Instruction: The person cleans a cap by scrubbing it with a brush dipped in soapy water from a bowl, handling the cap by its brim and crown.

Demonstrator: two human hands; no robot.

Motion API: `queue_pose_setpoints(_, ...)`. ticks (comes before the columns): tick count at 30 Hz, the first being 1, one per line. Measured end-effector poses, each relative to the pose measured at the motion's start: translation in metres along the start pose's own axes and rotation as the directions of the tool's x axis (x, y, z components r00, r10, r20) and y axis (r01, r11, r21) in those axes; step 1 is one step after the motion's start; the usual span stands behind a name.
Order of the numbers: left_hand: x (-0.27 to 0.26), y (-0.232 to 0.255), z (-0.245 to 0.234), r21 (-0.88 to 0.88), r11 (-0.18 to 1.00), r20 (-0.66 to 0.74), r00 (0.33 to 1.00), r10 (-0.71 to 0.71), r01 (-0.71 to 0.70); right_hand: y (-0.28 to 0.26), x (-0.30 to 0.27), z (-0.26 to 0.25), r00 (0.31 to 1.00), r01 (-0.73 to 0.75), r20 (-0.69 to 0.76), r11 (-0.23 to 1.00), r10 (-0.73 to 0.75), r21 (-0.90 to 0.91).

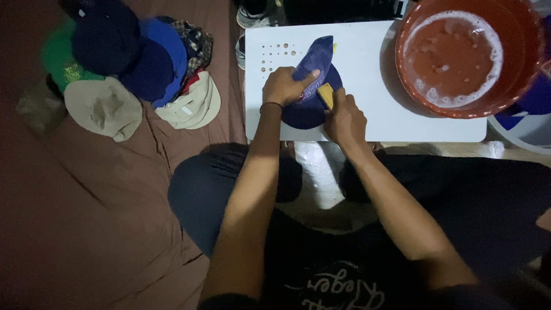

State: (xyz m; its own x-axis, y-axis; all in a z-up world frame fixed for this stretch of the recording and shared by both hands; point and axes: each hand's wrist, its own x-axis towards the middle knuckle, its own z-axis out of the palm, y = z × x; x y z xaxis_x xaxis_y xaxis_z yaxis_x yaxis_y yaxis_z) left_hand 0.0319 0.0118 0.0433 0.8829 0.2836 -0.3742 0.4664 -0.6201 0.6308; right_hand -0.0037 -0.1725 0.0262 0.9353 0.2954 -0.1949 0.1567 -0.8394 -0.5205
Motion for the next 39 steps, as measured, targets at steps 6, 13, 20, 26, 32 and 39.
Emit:
queue_pose_setpoints(6, 0.017, -0.031, 0.015, -0.230, 0.971, 0.006, 0.997, 0.072, -0.069, -0.001, -0.001, -0.004, 0.999, -0.009, -0.033, 1.000, 0.009, -0.013)
queue_pose_setpoints(13, 0.017, -0.032, 0.019, -0.330, 0.934, -0.135, 0.986, 0.099, -0.139, 0.019, 0.008, -0.003, 0.997, -0.032, -0.069, 0.999, 0.035, 0.039)
queue_pose_setpoints(20, 0.006, -0.013, 0.021, -0.287, 0.922, -0.222, 0.954, 0.201, -0.261, 0.110, 0.057, -0.072, 0.848, 0.174, -0.526, 0.972, -0.067, 0.156)
queue_pose_setpoints(26, 0.005, -0.007, 0.015, -0.353, 0.893, -0.119, 0.960, 0.252, -0.278, 0.256, 0.125, -0.127, 0.880, -0.226, -0.436, 0.973, 0.189, -0.035)
queue_pose_setpoints(32, 0.037, -0.046, 0.050, -0.093, 0.903, -0.495, 0.806, 0.323, -0.419, 0.287, 0.144, -0.122, 0.870, 0.010, -0.490, 0.995, -0.059, -0.101)
queue_pose_setpoints(39, 0.009, -0.012, 0.008, -0.024, 0.997, -0.385, 0.921, 0.059, -0.074, 0.239, 0.126, -0.126, 0.881, -0.172, -0.469, 0.968, 0.069, -0.181)
